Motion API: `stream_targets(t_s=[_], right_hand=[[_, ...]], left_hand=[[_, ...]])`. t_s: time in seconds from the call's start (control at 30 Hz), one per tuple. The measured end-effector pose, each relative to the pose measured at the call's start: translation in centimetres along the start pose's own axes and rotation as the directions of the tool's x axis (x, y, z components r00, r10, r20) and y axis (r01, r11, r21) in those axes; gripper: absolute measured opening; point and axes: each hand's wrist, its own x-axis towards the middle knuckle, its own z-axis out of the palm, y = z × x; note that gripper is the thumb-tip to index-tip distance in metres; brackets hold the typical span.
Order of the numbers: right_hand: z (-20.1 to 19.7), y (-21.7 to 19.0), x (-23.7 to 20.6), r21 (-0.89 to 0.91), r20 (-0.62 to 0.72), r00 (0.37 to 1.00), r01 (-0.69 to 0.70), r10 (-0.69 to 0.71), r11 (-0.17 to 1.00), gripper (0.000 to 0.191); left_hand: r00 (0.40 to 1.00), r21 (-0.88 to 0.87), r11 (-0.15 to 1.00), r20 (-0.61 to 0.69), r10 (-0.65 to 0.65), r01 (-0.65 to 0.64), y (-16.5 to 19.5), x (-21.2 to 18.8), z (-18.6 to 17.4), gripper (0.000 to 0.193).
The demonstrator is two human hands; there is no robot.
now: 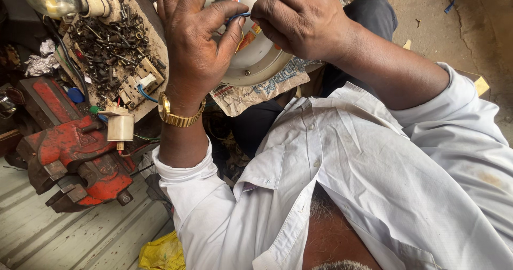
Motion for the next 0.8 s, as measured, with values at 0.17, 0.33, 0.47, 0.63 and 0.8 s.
stream_targets(t_s=[0.17, 0.33, 0.47, 0.63, 0.8], right_hand=[[0.4, 0.2, -0.2, 0.037, 0.062, 0.997, -0.056, 0.054, 0.998, 0.02], [0.6, 0.4, -0.5, 0.068, 0.05, 0.994, -0.096, 0.093, 0.993, 0.022], [0.5, 0.1, -0.4, 0.171, 0.13, 0.965, -0.25, 0.229, 0.953, 0.018], [0.2, -1.0, 0.6, 0.567, 0.34, 0.811, -0.58, 0.476, 0.585, 0.015], [-0.6, -1.1, 2.0, 0.64, 0.734, 0.466, -0.717, 0.494, -0.276, 0.017]], left_hand=[[1.0, -0.031, 0.999, -0.021, -0.019, 0.018, -0.3, 0.0, 0.6, 0.016], [0.999, 0.041, 0.998, -0.031, 0.039, -0.037, -0.8, -0.5, 1.0, 0.02], [0.994, 0.145, 0.986, -0.055, 0.094, -0.085, -1.2, -0.8, 1.5, 0.019], [0.993, 0.15, 0.986, -0.085, 0.084, -0.071, -1.4, -0.9, 2.3, 0.013], [0.992, 0.102, 0.994, -0.11, 0.062, -0.051, -1.4, -1.2, 2.8, 0.009]])
